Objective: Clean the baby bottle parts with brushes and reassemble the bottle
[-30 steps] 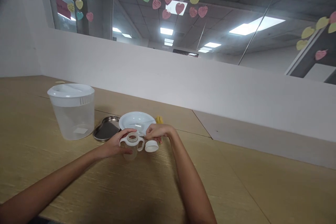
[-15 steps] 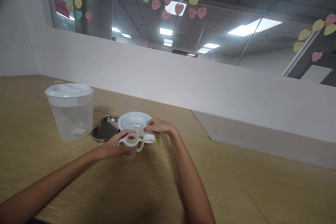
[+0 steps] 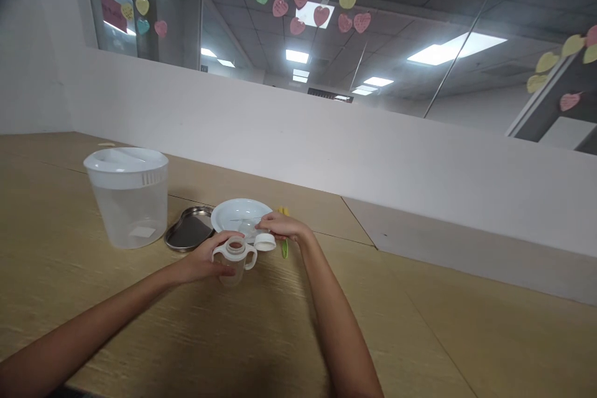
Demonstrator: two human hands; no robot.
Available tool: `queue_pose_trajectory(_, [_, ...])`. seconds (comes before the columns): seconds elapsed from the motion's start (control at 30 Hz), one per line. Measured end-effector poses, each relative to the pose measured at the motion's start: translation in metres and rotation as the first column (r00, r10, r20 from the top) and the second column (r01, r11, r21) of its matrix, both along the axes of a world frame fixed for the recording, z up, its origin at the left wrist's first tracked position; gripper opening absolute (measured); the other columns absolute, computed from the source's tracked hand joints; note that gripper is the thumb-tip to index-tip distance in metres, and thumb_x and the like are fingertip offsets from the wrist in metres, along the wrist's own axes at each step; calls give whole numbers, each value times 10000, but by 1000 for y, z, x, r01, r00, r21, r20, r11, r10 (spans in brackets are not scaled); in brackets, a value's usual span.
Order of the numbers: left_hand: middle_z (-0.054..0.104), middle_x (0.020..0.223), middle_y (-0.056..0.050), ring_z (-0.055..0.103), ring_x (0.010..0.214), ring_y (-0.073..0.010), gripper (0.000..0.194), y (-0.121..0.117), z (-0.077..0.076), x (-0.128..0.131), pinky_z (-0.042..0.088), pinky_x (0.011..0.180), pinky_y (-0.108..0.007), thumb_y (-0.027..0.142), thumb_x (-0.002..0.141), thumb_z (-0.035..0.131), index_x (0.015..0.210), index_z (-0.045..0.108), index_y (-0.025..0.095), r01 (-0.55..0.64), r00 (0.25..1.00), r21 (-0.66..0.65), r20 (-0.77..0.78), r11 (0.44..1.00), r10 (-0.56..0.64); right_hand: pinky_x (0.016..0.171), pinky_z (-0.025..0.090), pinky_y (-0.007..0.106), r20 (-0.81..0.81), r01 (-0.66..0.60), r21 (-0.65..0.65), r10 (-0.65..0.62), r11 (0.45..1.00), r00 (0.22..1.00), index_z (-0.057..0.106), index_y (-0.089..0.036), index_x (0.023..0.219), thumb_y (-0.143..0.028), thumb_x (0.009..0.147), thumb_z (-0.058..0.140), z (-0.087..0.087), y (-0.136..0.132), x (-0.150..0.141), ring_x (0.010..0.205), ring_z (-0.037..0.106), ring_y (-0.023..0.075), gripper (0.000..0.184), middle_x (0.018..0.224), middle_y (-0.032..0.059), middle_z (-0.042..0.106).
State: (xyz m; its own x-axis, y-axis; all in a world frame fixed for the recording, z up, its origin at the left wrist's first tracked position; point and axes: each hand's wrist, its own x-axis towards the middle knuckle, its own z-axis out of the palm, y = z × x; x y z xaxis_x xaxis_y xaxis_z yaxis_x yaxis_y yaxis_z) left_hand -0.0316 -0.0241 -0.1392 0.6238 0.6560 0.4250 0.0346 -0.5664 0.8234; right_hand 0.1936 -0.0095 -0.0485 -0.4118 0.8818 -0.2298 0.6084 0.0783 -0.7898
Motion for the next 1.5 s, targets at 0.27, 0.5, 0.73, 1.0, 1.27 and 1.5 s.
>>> queue_pose_trajectory(0.27, [478, 1286, -83, 435, 1189, -267, 702, -1, 0, 0, 321, 1031, -386, 354, 614, 756, 1237, 464, 215, 1, 1000, -38, -6, 999, -1, 282, 156, 152, -85, 70, 17, -68, 997, 994, 595, -122, 704, -296, 737, 560, 8, -5, -2, 345, 277, 32, 180, 478, -54, 466])
queue_pose_trajectory(0.5, [428, 1336, -133, 451, 1193, -271, 940, -1, 1, 1, 352, 1014, -411, 268, 511, 822, 1319, 346, 213, 47, 994, -130, 99, 990, -34, 279, 239, 142, -204, 224, 83, -204, 971, 958, 564, -124, 646, -320, 745, 582, 4, -2, -14, 326, 323, 35, 221, 437, -52, 446])
queue_pose_trajectory(0.73, [372, 1391, -107, 386, 1250, -264, 755, -3, 41, 7, 355, 1022, -396, 349, 698, 703, 1345, 326, 244, -97, 974, -35, 200, 995, 102, 508, 513, 225, -495, 433, 280, -258, 857, 830, 451, -162, 601, -506, 604, 716, 31, -25, -36, 525, 505, 81, 434, 586, -38, 490])
queue_pose_trajectory(1.0, [569, 1197, -64, 553, 1065, -219, 495, 6, 106, 22, 462, 907, -339, 357, 750, 640, 1197, 490, 208, -197, 949, 113, 273, 974, 160, 718, 487, 249, -588, 475, 454, -147, 753, 795, 604, -159, 824, -339, 629, 724, 57, -46, -53, 818, 573, 145, 292, 844, 35, 614])
queue_pose_trajectory(1.27, [618, 1126, -42, 602, 992, -208, 433, 15, 132, 16, 491, 883, -333, 342, 721, 662, 1119, 548, 214, -277, 954, 290, 194, 916, 227, 672, 515, 269, -501, 471, 429, -231, 771, 834, 625, -157, 940, -203, 649, 648, 77, -55, -55, 734, 627, 163, 295, 889, 56, 659])
queue_pose_trajectory(1.5, [638, 1074, -16, 613, 957, -190, 391, 11, 134, 19, 492, 838, -285, 362, 739, 636, 1092, 550, 219, -255, 964, 294, 152, 921, 218, 633, 505, 265, -463, 571, 594, -340, 567, 819, 644, -169, 813, -149, 597, 595, 66, -50, -61, 693, 623, 181, 222, 771, 32, 672])
